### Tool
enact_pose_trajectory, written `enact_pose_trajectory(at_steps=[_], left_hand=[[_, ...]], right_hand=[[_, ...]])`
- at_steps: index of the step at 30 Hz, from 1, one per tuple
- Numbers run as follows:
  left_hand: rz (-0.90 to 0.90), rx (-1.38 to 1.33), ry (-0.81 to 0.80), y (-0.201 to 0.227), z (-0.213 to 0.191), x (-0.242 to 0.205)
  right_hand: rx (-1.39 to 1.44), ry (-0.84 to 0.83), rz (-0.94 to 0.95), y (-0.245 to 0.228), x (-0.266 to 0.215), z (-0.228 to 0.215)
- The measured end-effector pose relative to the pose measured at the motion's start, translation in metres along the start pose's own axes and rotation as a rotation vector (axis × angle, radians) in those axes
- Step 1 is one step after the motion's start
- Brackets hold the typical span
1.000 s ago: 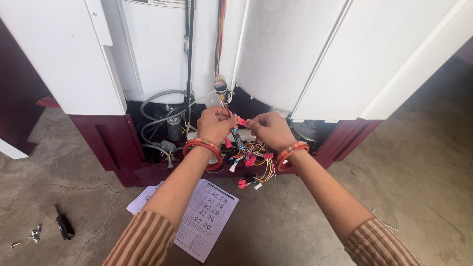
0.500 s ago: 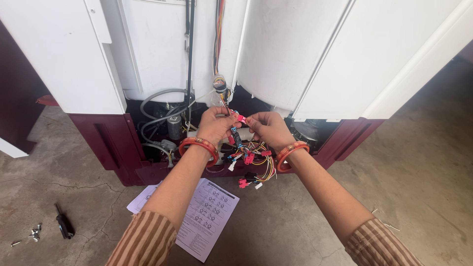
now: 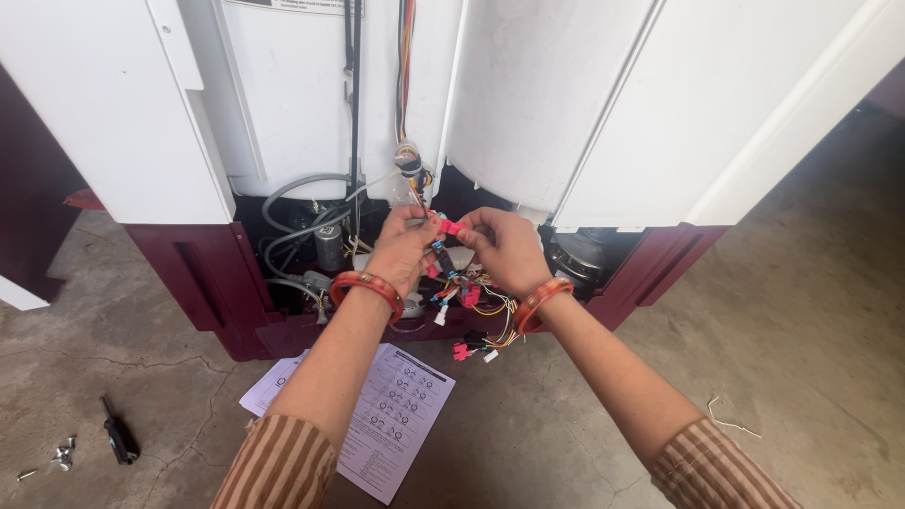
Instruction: The person connects multiple colored electrical wire connectors inside the back compartment of a maroon and white appliance. They align and press together pink, white, and black connectors, then tuck the bundled wires into place.
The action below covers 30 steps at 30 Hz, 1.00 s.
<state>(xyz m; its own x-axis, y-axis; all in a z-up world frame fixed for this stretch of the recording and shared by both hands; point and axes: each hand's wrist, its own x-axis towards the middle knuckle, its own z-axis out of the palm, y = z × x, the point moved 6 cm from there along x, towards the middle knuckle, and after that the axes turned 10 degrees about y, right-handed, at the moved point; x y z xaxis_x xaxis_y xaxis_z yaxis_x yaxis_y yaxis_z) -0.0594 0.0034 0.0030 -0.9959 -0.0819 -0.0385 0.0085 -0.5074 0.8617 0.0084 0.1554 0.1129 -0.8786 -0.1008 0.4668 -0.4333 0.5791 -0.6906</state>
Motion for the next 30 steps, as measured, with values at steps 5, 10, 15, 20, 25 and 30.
enact_pose_trajectory(at_steps=[5, 10, 15, 20, 25, 30], left_hand=[[-0.008, 0.114, 0.015, 0.004, -0.006, -0.007], [-0.001, 0.032, 0.026, 0.009, -0.003, -0.011], [0.012, -0.090, -0.007, 0.009, 0.001, -0.010], [0.056, -0.085, 0.004, 0.011, 0.002, -0.010], [0.080, -0.099, -0.023, 0.012, 0.004, -0.008], [0.063, -0.131, -0.069, 0.005, 0.007, -0.007]], right_hand=[[-0.143, 0.056, -0.055, -0.012, -0.008, -0.006], [-0.004, 0.075, 0.065, -0.003, -0.006, -0.008], [0.229, 0.052, 0.225, 0.023, -0.004, 0.004], [0.503, 0.029, 0.341, 0.041, -0.003, 0.013], [0.496, 0.044, 0.256, 0.033, -0.007, 0.011], [0.173, 0.099, 0.089, 0.010, -0.013, 0.001]])
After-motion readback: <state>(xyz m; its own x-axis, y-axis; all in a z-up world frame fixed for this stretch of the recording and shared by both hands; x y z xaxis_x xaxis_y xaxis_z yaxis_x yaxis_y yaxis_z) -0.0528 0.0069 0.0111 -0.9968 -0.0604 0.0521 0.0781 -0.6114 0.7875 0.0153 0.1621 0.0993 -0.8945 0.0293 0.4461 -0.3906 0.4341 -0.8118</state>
